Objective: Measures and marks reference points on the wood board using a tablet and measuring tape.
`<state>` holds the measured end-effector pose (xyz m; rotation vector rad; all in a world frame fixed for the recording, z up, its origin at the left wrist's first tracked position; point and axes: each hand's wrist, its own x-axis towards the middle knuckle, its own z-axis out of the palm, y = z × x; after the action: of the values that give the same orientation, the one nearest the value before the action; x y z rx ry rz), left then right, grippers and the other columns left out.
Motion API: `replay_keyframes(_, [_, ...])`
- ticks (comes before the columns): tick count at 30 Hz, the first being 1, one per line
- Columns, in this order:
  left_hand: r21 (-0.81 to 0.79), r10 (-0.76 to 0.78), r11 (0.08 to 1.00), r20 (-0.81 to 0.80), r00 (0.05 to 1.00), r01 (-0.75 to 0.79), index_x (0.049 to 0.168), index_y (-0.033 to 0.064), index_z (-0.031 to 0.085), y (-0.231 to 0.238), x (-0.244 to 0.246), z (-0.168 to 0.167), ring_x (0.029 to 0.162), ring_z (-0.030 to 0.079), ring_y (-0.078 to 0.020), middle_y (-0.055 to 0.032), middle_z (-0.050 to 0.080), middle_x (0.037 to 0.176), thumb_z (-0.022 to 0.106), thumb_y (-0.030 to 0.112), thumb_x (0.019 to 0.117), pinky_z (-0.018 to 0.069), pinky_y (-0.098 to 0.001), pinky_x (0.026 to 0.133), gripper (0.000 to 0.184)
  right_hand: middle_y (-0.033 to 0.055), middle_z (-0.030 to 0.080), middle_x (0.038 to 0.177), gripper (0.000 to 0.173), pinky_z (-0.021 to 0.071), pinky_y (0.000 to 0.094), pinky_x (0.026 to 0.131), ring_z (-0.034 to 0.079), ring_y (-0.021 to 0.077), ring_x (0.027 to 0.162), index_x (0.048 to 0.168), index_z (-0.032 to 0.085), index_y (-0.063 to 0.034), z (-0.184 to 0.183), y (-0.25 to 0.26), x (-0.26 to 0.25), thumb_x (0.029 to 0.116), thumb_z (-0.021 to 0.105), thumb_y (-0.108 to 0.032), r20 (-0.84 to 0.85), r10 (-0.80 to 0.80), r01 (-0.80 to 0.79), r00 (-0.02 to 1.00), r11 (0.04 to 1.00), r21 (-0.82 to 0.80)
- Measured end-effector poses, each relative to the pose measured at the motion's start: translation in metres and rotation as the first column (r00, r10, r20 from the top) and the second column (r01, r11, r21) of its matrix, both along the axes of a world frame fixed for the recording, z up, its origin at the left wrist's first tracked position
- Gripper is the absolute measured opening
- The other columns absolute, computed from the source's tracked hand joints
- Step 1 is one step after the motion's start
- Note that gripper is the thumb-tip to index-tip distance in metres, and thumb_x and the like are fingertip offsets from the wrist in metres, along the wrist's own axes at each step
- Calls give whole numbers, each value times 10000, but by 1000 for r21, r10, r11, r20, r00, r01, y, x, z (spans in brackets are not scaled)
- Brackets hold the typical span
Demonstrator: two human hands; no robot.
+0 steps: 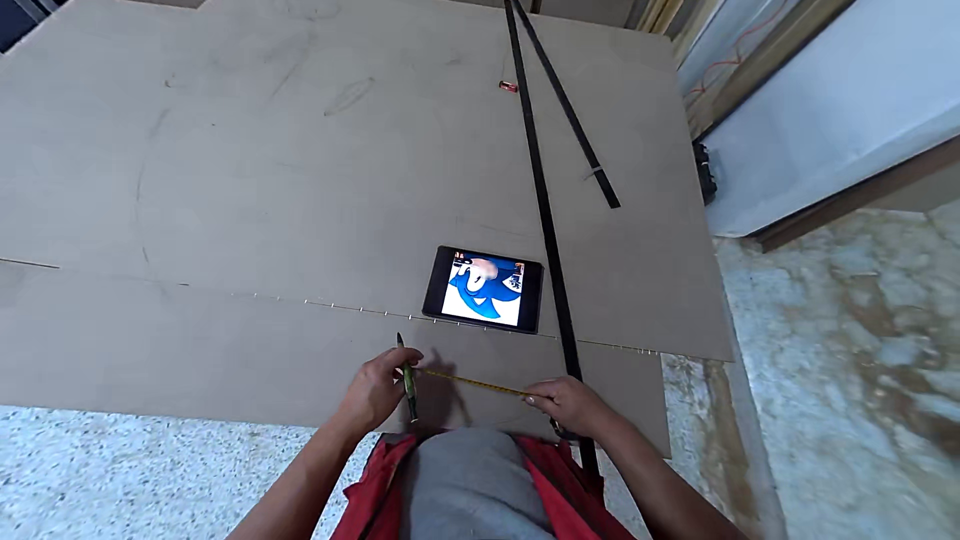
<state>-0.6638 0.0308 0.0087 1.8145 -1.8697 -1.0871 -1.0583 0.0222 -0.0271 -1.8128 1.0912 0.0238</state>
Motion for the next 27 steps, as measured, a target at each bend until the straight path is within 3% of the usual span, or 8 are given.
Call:
replay_keyframes(4, [-52,-76,995,97,992,81,1015,163,767,-26,-7,2,829,709,-144,-2,744,941,697,183,985,603,-429,790,78,-5,735,1157,407,550,396,966,693,131,1037,1243,736,-231,3,-17,-7,1077,458,-477,-52,-87,83,995,994,-70])
replay_keyframes(9, [-118,-33,992,149,988,51,1041,154,768,-71,-24,-3,858,735,-223,-48,760,941,690,176,995,597,-537,806,93,8,725,1114,238,594,417,908,704,151,1010,1140,763,-173,-9,-53,-13,1053,580,-299,-65,-255,212,965,900,-381])
replay_keyframes(12, [-154,44,988,148,988,-21,1091,158,753,-90,-40,-12,873,742,-259,-69,763,954,651,199,1022,593,-571,806,130,21,727,1140,232,583,433,937,698,176,1053,1152,759,-161,-13,-75,-14,1062,571,-264,-78,-287,222,955,863,-454])
replay_keyframes(17, [-80,311,947,-23,950,-312,1406,156,602,-88,-31,-17,1144,704,-288,-116,709,1270,610,338,1046,553,-578,991,403,33,732,1180,241,541,449,1012,669,213,1153,1160,762,-144,-15,-100,-22,1064,569,-254,-90,-323,245,942,847,-471])
replay_keyframes(22, [-111,398,917,162,903,-384,1447,158,568,-41,20,-43,1128,683,-415,-157,648,1370,595,326,1049,528,-694,915,434,28,724,1196,252,524,452,1031,651,209,1179,1182,758,-160,-15,-111,-29,1072,555,-260,-160,-308,217,938,880,-423])
replay_keyframes(23, [-120,392,920,209,896,-374,1458,147,554,-28,30,-54,1211,652,-398,-132,589,1462,595,321,1048,520,-679,961,447,29,725,1189,251,527,452,1024,653,208,1171,1176,760,-159,-16,-113,-29,1070,558,-263,-166,-307,214,937,881,-422])
replay_keyframes(25, [-170,360,931,276,891,-323,1466,102,531,-1,47,-82,1430,487,-338,-123,461,1587,584,322,1045,416,-585,1154,478,17,733,1167,247,537,449,1009,662,201,1150,1166,768,-170,-18,-116,-28,1066,566,-270,-159,-309,215,938,875,-434])
replay_keyframes(27, [-290,320,930,327,889,-227,1423,48,559,21,57,-106,1511,374,-328,-168,429,1602,492,378,1046,274,-521,1259,506,-1,740,1128,252,542,436,988,668,185,1121,1149,776,-196,-20,-119,-25,1065,569,-312,-157,-310,211,938,867,-452])
